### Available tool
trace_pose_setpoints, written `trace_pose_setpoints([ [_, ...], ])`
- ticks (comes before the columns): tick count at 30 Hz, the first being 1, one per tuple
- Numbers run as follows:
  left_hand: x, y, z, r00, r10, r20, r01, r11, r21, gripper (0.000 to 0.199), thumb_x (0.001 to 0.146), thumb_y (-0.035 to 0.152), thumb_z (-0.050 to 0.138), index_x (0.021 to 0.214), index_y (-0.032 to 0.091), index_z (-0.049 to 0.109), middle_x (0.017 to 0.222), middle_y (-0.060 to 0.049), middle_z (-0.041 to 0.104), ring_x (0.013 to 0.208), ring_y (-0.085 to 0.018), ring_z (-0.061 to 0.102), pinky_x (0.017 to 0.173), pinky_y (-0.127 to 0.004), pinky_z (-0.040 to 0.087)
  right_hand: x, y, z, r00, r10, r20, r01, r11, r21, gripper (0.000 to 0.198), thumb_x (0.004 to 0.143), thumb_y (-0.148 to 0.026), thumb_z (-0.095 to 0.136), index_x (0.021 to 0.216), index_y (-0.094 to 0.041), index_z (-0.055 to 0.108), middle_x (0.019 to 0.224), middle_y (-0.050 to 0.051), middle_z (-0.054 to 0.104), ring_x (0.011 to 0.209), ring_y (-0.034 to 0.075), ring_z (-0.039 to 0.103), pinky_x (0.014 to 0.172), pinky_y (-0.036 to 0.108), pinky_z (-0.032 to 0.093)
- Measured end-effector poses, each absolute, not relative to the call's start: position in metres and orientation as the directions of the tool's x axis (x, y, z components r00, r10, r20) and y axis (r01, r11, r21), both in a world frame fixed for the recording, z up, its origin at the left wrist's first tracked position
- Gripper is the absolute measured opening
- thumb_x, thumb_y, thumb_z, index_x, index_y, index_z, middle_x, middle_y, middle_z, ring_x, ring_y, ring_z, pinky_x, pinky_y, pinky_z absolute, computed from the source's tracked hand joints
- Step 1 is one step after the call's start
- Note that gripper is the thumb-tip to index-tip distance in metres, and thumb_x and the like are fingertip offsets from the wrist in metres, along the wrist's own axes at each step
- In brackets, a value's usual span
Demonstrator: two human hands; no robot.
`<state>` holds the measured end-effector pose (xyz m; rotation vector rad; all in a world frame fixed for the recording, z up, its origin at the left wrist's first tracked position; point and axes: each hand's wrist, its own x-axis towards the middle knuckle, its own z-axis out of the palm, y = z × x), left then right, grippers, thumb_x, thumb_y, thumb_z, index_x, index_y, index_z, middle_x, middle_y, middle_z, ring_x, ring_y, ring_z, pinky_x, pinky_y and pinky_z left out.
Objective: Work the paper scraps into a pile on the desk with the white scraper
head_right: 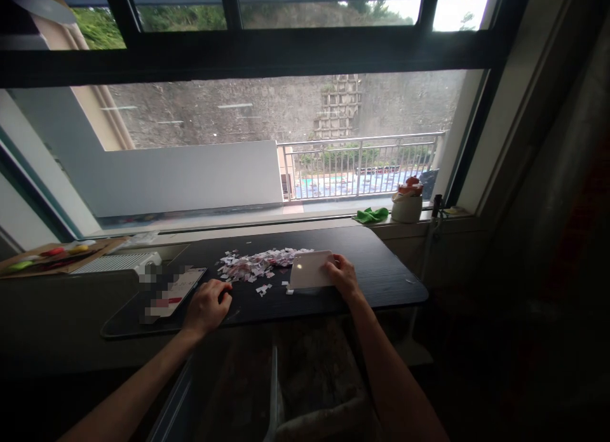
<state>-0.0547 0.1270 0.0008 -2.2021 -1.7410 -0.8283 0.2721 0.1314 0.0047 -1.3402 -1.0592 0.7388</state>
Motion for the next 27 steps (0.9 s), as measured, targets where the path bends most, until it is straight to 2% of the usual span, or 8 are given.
trace_pose_setpoints([
  [12, -0.0551, 0.1271, 0.0002, 0.147, 0.822, 0.551, 0.945, -0.28, 0.166, 0.018, 0.074, 0.021, 0.043, 0.078, 0.02, 0.06, 0.086, -0.005, 0.061, 0.084, -0.021, 0.053, 0.077, -0.033, 0.044, 0.2724, 0.1283, 0.0053, 0.259, 0.952, 0.165, 0.126, 0.136, -0.983, 0.032, 0.059, -0.031, 0.06, 0.087, -0.017, 0.066, 0.075, 0.001, 0.068, 0.068, 0.018, 0.061, 0.058, 0.026, 0.046],
  [17, -0.0551, 0.1271, 0.0005, 0.147, 0.821, 0.552, 0.944, -0.282, 0.169, 0.018, 0.074, 0.021, 0.043, 0.079, 0.02, 0.06, 0.085, -0.005, 0.061, 0.083, -0.021, 0.053, 0.077, -0.033, 0.044, 0.2724, 0.1254, 0.0091, 0.289, 0.944, 0.16, 0.08, 0.143, -0.986, 0.031, 0.057, -0.034, 0.06, 0.082, -0.017, 0.067, 0.07, 0.0, 0.068, 0.064, 0.017, 0.06, 0.056, 0.026, 0.045],
  [20, -0.0552, 0.1274, 0.0004, 0.147, 0.825, 0.546, 0.945, -0.281, 0.17, 0.019, 0.075, 0.021, 0.042, 0.08, 0.019, 0.06, 0.086, -0.006, 0.061, 0.083, -0.022, 0.053, 0.077, -0.034, 0.044, 0.271, 0.1261, 0.0079, 0.294, 0.94, 0.172, 0.048, 0.166, -0.985, 0.032, 0.058, -0.036, 0.062, 0.085, -0.018, 0.065, 0.071, 0.0, 0.069, 0.065, 0.017, 0.062, 0.058, 0.027, 0.047],
  [27, -0.0551, 0.1276, 0.0005, 0.14, 0.831, 0.538, 0.947, -0.272, 0.172, 0.018, 0.074, 0.021, 0.042, 0.079, 0.02, 0.06, 0.086, -0.005, 0.061, 0.085, -0.022, 0.054, 0.077, -0.033, 0.043, 0.2695, 0.1265, 0.0052, 0.17, 0.972, 0.163, 0.072, 0.153, -0.986, 0.034, 0.06, -0.036, 0.067, 0.089, -0.019, 0.064, 0.076, 0.001, 0.071, 0.069, 0.018, 0.065, 0.059, 0.027, 0.049],
])
